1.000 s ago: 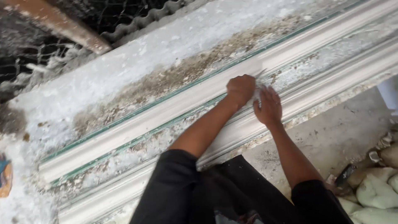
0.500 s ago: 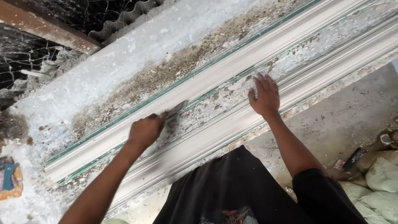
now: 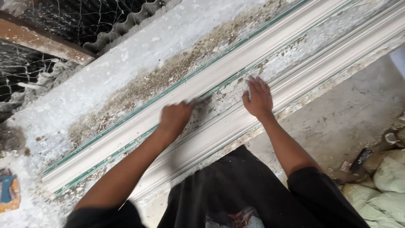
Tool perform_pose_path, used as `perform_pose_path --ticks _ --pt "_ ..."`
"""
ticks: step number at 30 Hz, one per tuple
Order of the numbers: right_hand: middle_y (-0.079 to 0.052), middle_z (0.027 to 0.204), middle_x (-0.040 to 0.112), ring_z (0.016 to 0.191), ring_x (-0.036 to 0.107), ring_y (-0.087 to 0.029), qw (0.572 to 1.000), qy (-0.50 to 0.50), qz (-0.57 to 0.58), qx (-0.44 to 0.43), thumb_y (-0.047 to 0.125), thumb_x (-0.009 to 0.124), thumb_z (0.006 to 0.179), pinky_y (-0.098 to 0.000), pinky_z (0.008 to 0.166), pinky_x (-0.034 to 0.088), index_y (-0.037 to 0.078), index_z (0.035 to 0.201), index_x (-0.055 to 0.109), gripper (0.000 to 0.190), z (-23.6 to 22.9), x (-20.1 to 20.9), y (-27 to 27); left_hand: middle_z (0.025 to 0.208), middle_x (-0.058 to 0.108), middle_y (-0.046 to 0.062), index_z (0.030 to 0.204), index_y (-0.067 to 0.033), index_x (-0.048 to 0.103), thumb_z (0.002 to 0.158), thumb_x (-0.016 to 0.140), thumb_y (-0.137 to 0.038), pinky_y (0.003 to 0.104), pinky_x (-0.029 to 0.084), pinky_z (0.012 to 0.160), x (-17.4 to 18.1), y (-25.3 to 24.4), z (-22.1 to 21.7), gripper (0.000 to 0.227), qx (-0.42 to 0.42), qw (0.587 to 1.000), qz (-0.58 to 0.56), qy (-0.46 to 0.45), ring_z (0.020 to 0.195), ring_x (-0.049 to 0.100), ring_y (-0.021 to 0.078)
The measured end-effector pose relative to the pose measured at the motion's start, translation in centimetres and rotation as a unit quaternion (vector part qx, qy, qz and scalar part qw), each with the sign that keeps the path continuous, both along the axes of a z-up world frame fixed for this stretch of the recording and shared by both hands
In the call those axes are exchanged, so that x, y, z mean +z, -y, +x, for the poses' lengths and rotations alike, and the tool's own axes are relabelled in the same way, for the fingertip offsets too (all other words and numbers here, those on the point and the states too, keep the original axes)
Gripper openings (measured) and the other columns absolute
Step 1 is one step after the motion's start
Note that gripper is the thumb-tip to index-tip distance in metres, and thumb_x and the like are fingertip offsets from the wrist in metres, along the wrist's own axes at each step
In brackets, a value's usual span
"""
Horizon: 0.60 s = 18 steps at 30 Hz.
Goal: Use a putty knife to smooth the edges and clean up excess plaster on decorative gypsum moldings.
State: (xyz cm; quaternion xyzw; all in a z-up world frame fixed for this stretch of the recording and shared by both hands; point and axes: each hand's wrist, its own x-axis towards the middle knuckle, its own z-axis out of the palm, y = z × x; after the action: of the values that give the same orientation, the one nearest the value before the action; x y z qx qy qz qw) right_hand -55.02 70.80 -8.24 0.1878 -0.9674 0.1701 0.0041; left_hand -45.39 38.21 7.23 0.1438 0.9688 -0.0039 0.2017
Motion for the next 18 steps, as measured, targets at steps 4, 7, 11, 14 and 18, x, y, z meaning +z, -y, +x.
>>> perform_pose_path --ticks 4,7,11,14,18 --pt "-0.013 0.158 0.048 0.152 0.035 -0.034 1.000 -0.005 -0.006 -0.005 0.029 0.053 0.100 -0.0528 0.124 0.023 0.004 0.141 0.059 0.048 0.0 1.0 0.5 0.147 0.048 0.024 0.158 -0.0027 0.017 0.098 0.050 0.006 0.033 0.061 0.040 0.5 8.3 10.0 0.069 0.012 0.983 -0.129 0.127 0.066 0.074 0.0270" --pt "-0.014 0.158 0.048 0.151 0.035 -0.035 1.000 -0.029 -0.001 0.001 0.030 0.054 0.101 -0.0534 0.125 0.024 0.004 0.142 0.059 0.049 0.3 1.2 0.7 0.143 0.050 0.019 0.156 -0.0045 0.020 0.093 0.054 -0.005 0.039 0.062 0.046 -2.4 11.2 13.0 0.071 -0.043 0.987 -0.142 0.057 0.074 0.073 0.0320" --pt "-0.016 0.156 0.048 0.149 0.035 -0.037 1.000 -0.024 -0.006 -0.002 0.029 0.055 0.099 -0.0550 0.122 0.024 0.003 0.142 0.058 0.050 0.2 1.8 0.9 0.135 0.057 0.017 0.156 -0.0028 0.025 0.091 0.054 -0.010 0.036 0.061 0.043 -5.3 5.3 7.6 0.071 -0.066 0.992 -0.105 -0.031 0.080 0.073 0.0346" --pt "-0.021 0.152 0.049 0.146 0.041 -0.037 0.998 -0.043 -0.044 0.011 0.025 0.055 0.100 -0.0549 0.122 0.028 -0.003 0.142 0.055 0.051 0.3 2.4 0.8 0.119 0.064 0.019 0.155 -0.0072 0.034 0.097 0.053 -0.014 0.038 0.057 0.041 -5.8 -3.1 -0.7 0.061 -0.056 0.995 -0.020 -0.077 0.065 0.072 0.0303" --pt "-0.022 0.138 0.051 0.136 0.044 -0.038 0.999 0.029 -0.028 -0.020 0.028 0.057 0.097 -0.0561 0.119 0.031 -0.003 0.137 0.052 0.050 0.7 1.6 0.0 0.102 0.071 0.015 0.118 -0.0037 0.066 0.088 0.064 -0.015 0.040 0.060 0.049 -7.1 -16.0 -12.8 0.032 -0.067 0.987 0.052 -0.139 0.071 0.074 0.0265"
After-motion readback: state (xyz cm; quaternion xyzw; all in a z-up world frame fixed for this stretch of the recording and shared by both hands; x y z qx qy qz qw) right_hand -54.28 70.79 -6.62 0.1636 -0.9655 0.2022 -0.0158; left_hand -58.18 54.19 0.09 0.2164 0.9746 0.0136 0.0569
